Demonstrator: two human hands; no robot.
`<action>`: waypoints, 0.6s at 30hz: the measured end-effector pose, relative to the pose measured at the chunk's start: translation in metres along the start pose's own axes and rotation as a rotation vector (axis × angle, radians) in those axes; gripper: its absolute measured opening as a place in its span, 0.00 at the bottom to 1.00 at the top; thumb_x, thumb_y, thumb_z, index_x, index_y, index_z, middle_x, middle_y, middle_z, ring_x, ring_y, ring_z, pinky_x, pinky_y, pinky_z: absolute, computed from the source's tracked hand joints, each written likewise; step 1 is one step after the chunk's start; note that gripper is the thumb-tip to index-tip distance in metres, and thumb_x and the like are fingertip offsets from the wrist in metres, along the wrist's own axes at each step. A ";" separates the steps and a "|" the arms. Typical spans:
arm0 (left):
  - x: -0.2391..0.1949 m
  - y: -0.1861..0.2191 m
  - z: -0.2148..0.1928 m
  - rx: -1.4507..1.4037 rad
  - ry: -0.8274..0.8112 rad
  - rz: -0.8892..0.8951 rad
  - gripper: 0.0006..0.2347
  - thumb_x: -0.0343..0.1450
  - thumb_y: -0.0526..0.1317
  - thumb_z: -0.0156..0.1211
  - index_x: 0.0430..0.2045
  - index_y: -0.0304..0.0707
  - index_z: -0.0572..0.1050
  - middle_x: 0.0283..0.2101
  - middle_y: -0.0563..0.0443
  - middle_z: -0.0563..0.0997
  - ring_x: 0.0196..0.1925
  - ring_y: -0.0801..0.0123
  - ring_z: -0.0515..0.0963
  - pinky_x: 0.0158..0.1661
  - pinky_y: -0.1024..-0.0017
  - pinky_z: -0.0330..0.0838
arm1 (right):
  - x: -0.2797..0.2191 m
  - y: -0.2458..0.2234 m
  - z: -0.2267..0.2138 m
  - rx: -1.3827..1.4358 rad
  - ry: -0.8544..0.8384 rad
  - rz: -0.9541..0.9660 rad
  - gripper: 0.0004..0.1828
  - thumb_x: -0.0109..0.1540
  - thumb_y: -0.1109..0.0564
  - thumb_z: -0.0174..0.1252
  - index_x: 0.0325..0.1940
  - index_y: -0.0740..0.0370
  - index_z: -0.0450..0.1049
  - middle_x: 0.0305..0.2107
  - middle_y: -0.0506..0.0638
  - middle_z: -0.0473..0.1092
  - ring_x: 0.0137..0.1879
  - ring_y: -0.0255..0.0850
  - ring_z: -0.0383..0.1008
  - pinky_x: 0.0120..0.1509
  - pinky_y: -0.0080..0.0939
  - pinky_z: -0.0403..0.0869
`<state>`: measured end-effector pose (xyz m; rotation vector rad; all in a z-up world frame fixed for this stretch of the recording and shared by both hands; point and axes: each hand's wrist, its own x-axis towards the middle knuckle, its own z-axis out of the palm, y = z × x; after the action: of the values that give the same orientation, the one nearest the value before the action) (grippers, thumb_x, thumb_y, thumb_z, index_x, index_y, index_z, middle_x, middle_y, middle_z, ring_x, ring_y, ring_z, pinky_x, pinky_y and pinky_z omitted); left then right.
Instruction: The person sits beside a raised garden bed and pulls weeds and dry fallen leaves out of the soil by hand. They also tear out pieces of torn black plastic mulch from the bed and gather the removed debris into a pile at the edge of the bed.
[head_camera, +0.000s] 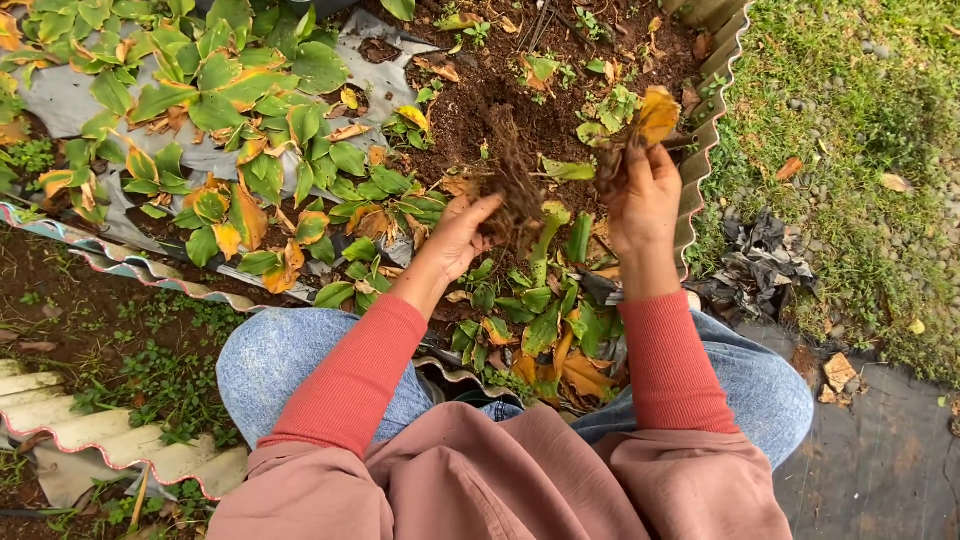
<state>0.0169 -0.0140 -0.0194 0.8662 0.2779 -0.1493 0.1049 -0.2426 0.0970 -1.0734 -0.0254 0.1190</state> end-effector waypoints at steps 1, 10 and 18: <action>-0.003 0.004 0.002 -0.028 -0.031 0.001 0.24 0.76 0.44 0.62 0.63 0.26 0.65 0.63 0.32 0.73 0.57 0.64 0.77 0.45 0.76 0.79 | 0.007 -0.003 -0.011 -0.240 -0.054 -0.096 0.07 0.71 0.58 0.58 0.50 0.64 0.76 0.36 0.50 0.76 0.35 0.33 0.74 0.39 0.32 0.75; 0.038 -0.031 -0.042 -0.150 0.314 -0.206 0.14 0.81 0.49 0.48 0.55 0.43 0.70 0.49 0.55 0.78 0.37 0.75 0.75 0.28 0.79 0.68 | -0.028 -0.022 0.033 -1.136 -0.088 -0.194 0.09 0.70 0.58 0.58 0.51 0.61 0.82 0.38 0.51 0.81 0.40 0.36 0.83 0.46 0.37 0.80; -0.008 0.026 0.010 -0.211 0.050 -0.101 0.19 0.79 0.48 0.41 0.58 0.34 0.70 0.52 0.47 0.82 0.51 0.65 0.83 0.47 0.64 0.83 | -0.066 -0.021 0.083 -1.339 -0.489 -0.475 0.27 0.54 0.63 0.70 0.57 0.69 0.75 0.39 0.56 0.74 0.43 0.48 0.78 0.49 0.45 0.76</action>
<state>0.0176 -0.0051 0.0076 0.6475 0.3771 -0.1891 0.0342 -0.1871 0.1576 -2.3060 -0.9015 -0.0977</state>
